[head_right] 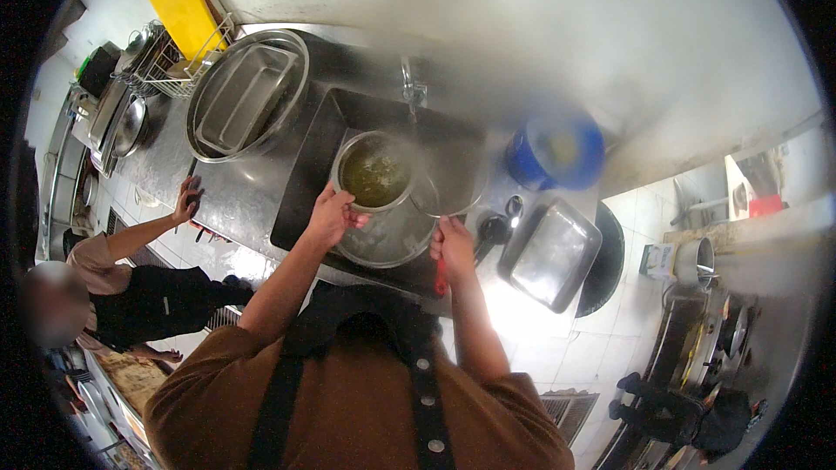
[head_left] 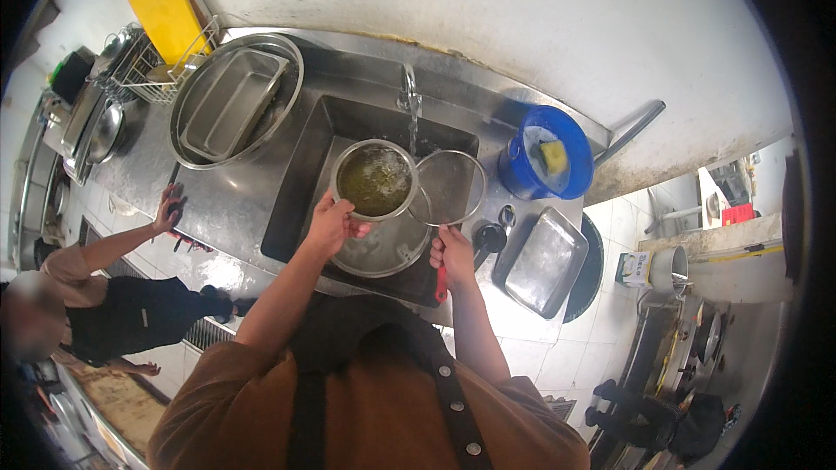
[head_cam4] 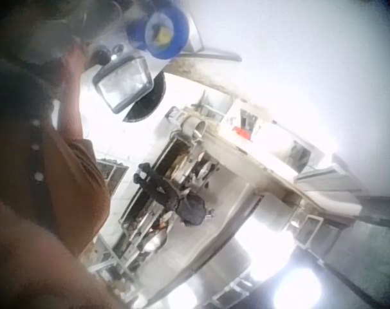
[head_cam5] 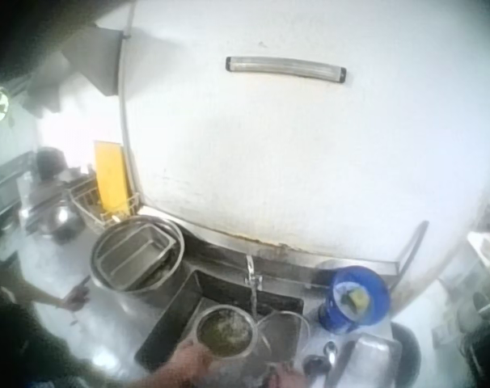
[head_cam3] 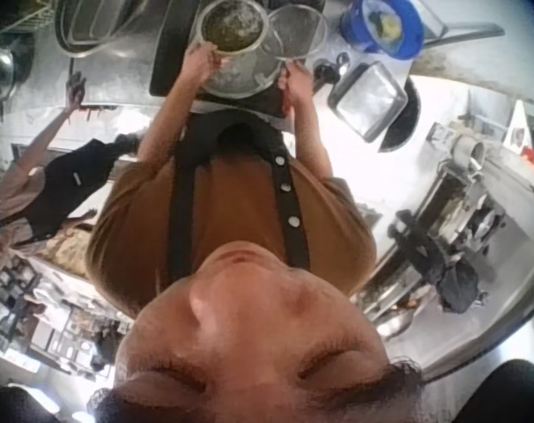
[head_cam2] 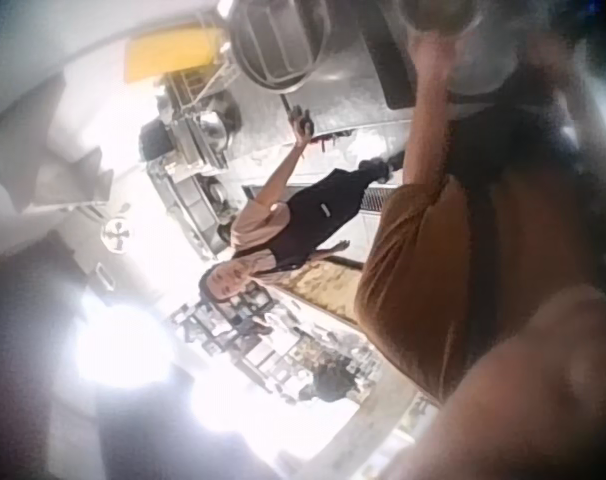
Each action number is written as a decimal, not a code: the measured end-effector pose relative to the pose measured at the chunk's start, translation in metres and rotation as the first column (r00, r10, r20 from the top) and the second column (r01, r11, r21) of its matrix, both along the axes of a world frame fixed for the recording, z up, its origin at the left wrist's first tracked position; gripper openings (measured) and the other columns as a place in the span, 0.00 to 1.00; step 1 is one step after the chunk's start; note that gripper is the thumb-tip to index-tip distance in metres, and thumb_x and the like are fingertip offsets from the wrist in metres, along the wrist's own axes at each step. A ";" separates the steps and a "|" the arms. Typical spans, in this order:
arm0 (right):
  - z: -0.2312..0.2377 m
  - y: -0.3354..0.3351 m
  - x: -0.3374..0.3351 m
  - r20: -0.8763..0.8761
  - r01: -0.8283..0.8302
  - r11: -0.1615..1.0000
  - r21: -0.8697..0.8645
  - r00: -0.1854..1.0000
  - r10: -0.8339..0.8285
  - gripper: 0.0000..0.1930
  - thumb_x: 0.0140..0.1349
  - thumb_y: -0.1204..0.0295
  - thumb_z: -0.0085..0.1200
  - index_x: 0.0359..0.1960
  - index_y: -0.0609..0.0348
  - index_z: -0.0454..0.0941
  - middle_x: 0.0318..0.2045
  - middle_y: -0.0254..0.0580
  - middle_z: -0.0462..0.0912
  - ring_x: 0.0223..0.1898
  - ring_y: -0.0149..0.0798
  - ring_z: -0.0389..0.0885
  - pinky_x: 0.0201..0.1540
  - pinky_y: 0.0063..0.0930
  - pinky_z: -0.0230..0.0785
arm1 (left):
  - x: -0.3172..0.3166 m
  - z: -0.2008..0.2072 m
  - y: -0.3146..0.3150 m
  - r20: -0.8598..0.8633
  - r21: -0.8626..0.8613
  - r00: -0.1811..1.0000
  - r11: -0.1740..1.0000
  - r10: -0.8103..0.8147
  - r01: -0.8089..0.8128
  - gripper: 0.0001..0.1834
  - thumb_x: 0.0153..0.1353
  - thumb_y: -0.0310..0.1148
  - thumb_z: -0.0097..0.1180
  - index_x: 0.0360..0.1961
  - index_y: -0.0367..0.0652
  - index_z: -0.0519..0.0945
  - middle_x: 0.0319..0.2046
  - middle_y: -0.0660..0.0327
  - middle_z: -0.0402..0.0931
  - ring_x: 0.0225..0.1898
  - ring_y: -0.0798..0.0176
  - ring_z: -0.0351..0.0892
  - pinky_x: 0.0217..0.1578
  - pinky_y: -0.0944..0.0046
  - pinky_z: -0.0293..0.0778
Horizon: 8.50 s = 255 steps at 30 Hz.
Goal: The person washes a small bowl, then pours green mung beans from a plastic bag into a metal bowl and rinses them in a strainer under running water. The person places the rinsed beans into a larger bowl and sets the strainer aside.
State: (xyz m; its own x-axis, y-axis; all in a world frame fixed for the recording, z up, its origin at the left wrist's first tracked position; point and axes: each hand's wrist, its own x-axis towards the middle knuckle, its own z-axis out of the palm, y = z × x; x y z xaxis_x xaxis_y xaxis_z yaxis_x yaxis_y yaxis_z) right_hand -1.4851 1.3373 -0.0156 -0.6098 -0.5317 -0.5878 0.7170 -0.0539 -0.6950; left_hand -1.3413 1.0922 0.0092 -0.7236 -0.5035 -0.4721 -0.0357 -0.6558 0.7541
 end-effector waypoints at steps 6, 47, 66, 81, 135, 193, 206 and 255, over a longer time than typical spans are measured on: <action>-0.003 -0.027 -0.004 -0.061 -0.032 0.999 -0.019 0.998 0.031 0.09 0.79 0.62 0.51 0.41 0.51 0.71 0.24 0.29 0.70 0.19 0.26 0.65 0.20 0.24 0.57 | 0.079 0.029 -0.002 0.033 -0.043 0.989 0.989 0.142 -0.141 0.26 0.66 0.25 0.47 0.66 0.43 0.67 0.36 0.46 0.85 0.25 0.56 0.87 0.23 0.59 0.85; 0.079 -0.167 0.120 -0.913 -0.579 0.752 0.316 0.030 0.407 0.27 0.74 0.73 0.53 0.75 0.55 0.71 0.27 0.38 0.76 0.27 0.41 0.76 0.34 0.38 0.72 | 0.246 -0.027 -0.057 0.013 -0.092 0.812 0.810 0.583 -0.580 0.32 0.75 0.42 0.61 0.73 0.39 0.67 0.44 0.57 0.84 0.41 0.63 0.86 0.44 0.57 0.85; 0.016 -0.060 0.013 -0.172 -0.062 0.994 0.086 0.982 0.076 0.10 0.77 0.65 0.57 0.53 0.52 0.76 0.22 0.27 0.70 0.17 0.22 0.63 0.18 0.20 0.52 | 0.234 -0.083 -0.003 0.346 -0.221 0.703 0.782 0.622 -0.583 0.15 0.75 0.37 0.53 0.51 0.38 0.83 0.32 0.59 0.83 0.30 0.67 0.79 0.32 0.67 0.74; -0.003 -0.045 -0.099 -0.591 0.287 0.523 0.802 0.264 0.762 0.32 0.77 0.67 0.47 0.79 0.20 0.58 0.42 0.63 0.86 0.41 0.61 0.86 0.47 0.51 0.75 | 0.223 -0.067 0.000 0.358 -0.313 0.754 0.832 0.551 -0.459 0.16 0.71 0.39 0.57 0.52 0.40 0.84 0.35 0.57 0.85 0.32 0.64 0.82 0.37 0.64 0.78; -0.025 -0.020 0.007 -0.664 -0.251 0.836 0.488 0.514 0.542 0.32 0.77 0.67 0.49 0.76 0.73 0.60 0.70 0.60 0.72 0.62 0.47 0.76 0.67 0.34 0.65 | 0.114 -0.050 -0.161 0.820 -0.572 0.444 0.470 0.362 0.673 0.21 0.54 0.29 0.63 0.51 0.38 0.87 0.52 0.42 0.85 0.57 0.40 0.84 0.54 0.46 0.83; 0.015 -0.114 0.075 0.267 -0.740 0.672 0.000 0.648 0.713 0.06 0.70 0.68 0.51 0.35 0.54 0.72 0.23 0.28 0.68 0.18 0.22 0.59 0.17 0.21 0.49 | 0.148 0.065 -0.022 0.162 -0.147 0.909 0.920 0.384 -0.363 0.26 0.67 0.23 0.40 0.63 0.17 0.64 0.47 0.34 0.82 0.39 0.40 0.91 0.38 0.51 0.92; 0.020 -0.113 0.072 0.300 -0.756 0.648 -0.091 0.600 0.742 0.08 0.71 0.69 0.52 0.46 0.56 0.77 0.24 0.25 0.66 0.17 0.20 0.57 0.17 0.19 0.48 | 0.133 0.083 -0.020 0.093 -0.308 0.899 0.871 0.428 -0.382 0.31 0.66 0.17 0.37 0.71 0.34 0.55 0.53 0.36 0.78 0.37 0.42 0.90 0.34 0.55 0.92; 0.025 0.037 0.037 -0.520 -0.147 0.744 0.652 0.627 0.580 0.25 0.68 0.65 0.55 0.62 0.68 0.74 0.49 0.67 0.86 0.54 0.65 0.84 0.58 0.45 0.74 | 0.058 0.000 -0.016 0.021 0.409 0.968 0.881 0.252 -0.238 0.28 0.67 0.18 0.36 0.68 0.20 0.61 0.62 0.33 0.73 0.61 0.35 0.79 0.62 0.42 0.82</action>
State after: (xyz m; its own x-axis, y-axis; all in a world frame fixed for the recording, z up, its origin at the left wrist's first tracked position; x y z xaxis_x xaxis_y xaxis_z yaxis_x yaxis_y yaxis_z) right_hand -1.4485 1.3745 0.0093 -0.7538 -0.5537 -0.3538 -0.0743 0.6069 -0.7913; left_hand -1.2835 1.0766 0.0092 -0.6203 -0.4362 -0.6519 0.1853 -0.8891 0.4186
